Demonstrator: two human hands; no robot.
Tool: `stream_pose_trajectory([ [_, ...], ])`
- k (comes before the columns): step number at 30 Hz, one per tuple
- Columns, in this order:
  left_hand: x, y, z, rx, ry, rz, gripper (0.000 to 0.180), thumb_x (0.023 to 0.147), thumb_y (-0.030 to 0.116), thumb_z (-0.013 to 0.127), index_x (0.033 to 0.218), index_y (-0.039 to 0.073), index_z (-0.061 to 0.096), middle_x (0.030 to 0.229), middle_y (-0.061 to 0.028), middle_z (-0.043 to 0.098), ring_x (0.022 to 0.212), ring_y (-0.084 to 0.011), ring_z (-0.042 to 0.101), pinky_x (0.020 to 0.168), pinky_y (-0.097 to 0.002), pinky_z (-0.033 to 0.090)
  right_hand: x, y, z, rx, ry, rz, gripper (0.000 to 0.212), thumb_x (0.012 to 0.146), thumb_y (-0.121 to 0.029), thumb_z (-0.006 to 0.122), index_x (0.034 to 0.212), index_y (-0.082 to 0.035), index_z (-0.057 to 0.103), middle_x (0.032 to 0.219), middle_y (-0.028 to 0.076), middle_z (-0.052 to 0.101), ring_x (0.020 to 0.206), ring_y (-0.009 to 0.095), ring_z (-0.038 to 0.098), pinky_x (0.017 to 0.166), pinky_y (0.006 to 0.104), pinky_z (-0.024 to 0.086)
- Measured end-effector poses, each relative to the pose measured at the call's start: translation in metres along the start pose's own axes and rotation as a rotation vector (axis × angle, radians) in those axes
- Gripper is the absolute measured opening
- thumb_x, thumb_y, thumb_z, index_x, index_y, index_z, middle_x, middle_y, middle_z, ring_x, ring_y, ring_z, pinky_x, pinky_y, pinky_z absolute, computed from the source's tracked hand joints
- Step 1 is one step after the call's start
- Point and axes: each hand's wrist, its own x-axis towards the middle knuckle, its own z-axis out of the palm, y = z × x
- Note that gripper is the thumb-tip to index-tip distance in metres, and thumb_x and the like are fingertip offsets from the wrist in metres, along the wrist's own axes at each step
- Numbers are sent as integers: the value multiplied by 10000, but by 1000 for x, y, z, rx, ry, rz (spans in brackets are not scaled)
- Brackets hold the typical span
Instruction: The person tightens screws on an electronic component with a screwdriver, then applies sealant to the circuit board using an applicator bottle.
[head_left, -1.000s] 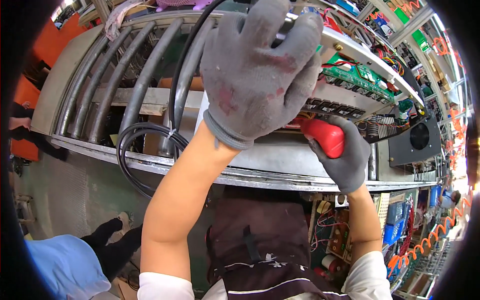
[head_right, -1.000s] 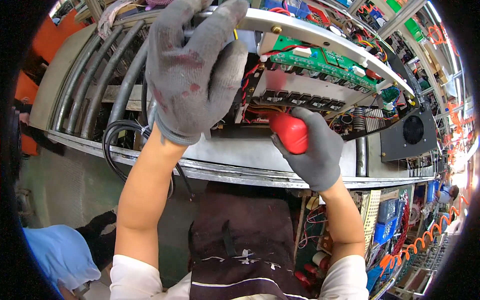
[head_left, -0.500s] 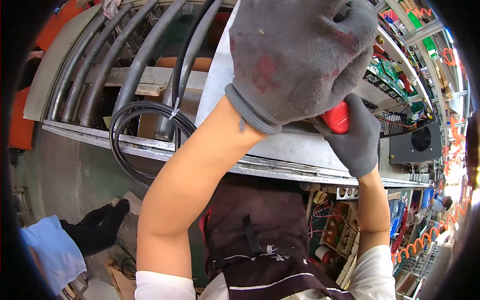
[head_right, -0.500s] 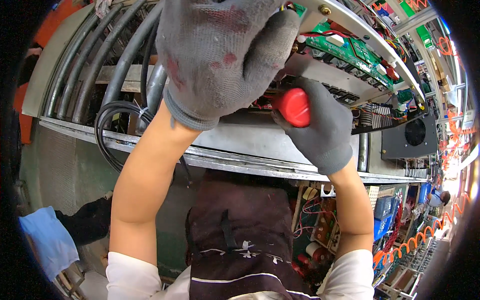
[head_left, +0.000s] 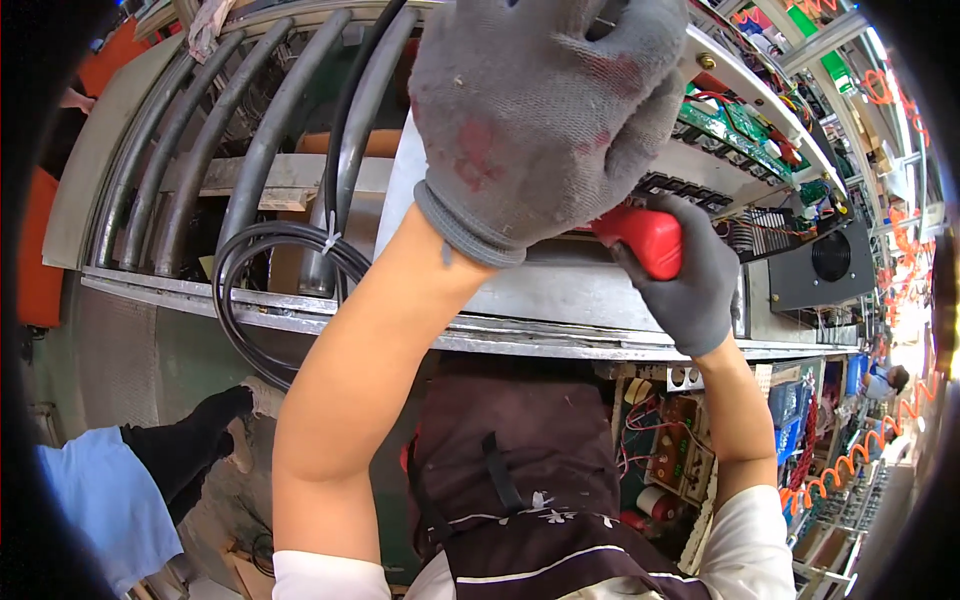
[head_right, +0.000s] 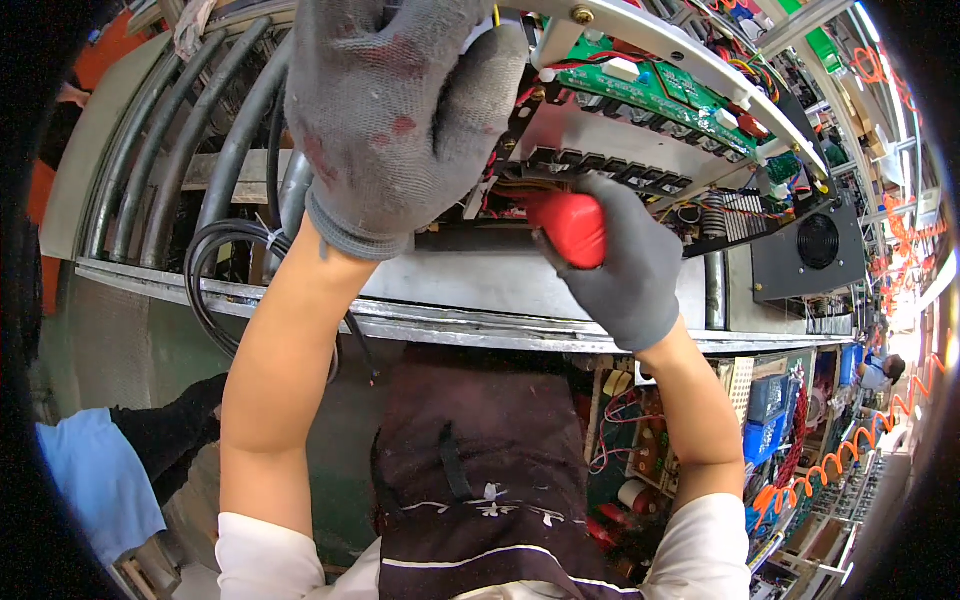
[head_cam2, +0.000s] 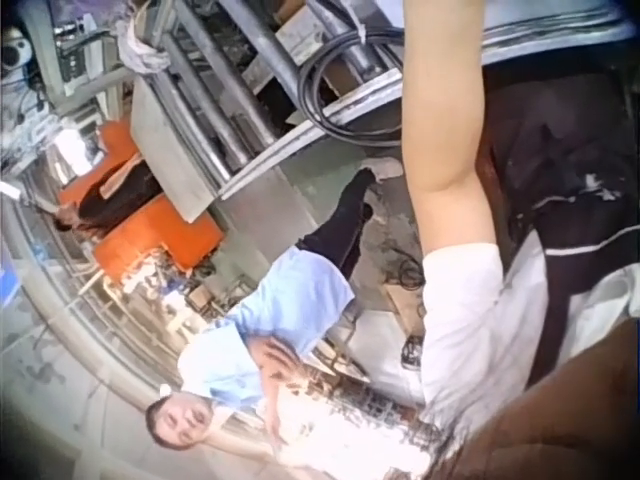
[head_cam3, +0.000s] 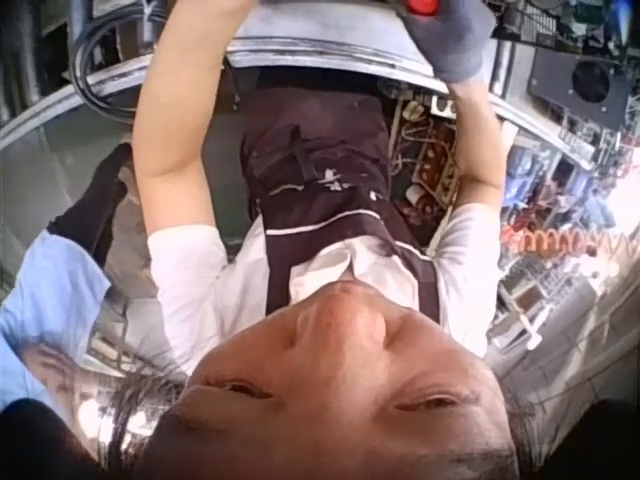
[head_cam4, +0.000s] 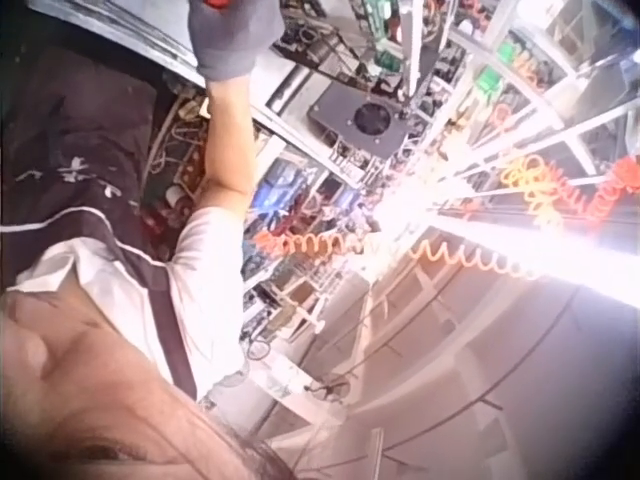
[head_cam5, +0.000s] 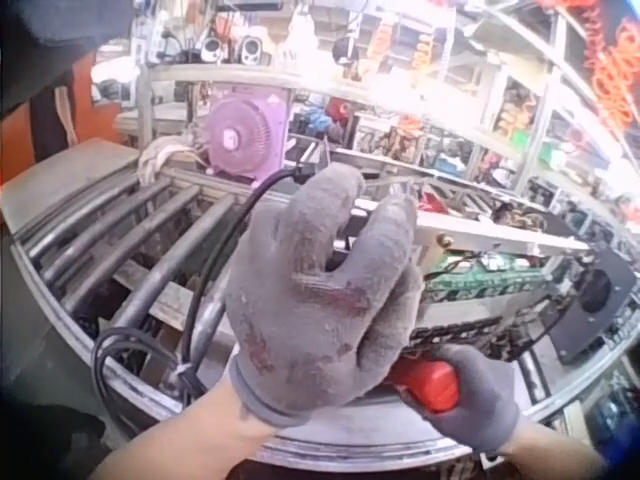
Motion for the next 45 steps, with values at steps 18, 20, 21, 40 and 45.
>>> stream_pose_trajectory([
  [18,8,4,-23,377,-312,113,324,805,213,668,1106,102,622,1113,-104,537,723,-272,518,594,-386,421,0,-10,-3,-78,-53,-85,508,689,-183,852,1113,-64,599,961,142,678,821,328,683,686,363,546],
  [20,24,23,-39,299,-488,-184,315,811,212,657,1101,99,606,1105,-111,536,720,-280,516,590,-390,419,6,-10,-3,-93,-11,-122,509,681,-199,853,1102,-72,596,934,132,670,797,325,674,651,361,539],
  [21,24,22,-41,306,-492,-186,315,811,212,657,1101,99,606,1105,-111,536,720,-280,516,590,-390,419,9,-13,-4,-96,-26,-109,508,681,-202,853,1101,-74,598,938,131,671,801,325,674,655,363,540],
  [40,24,20,-40,214,-448,-224,357,834,254,636,1147,101,560,1148,-109,535,744,-272,537,615,-400,449,22,-24,-3,-103,-109,-155,531,669,-125,806,1152,-77,592,964,124,674,825,319,673,682,391,553],
  [45,-1,5,-35,174,-457,-247,308,868,100,633,1174,91,670,1187,-141,579,1097,-307,561,929,-396,452,33,-43,20,-114,-265,-178,171,776,-90,630,926,-62,552,823,109,625,773,305,672,618,398,544],
])
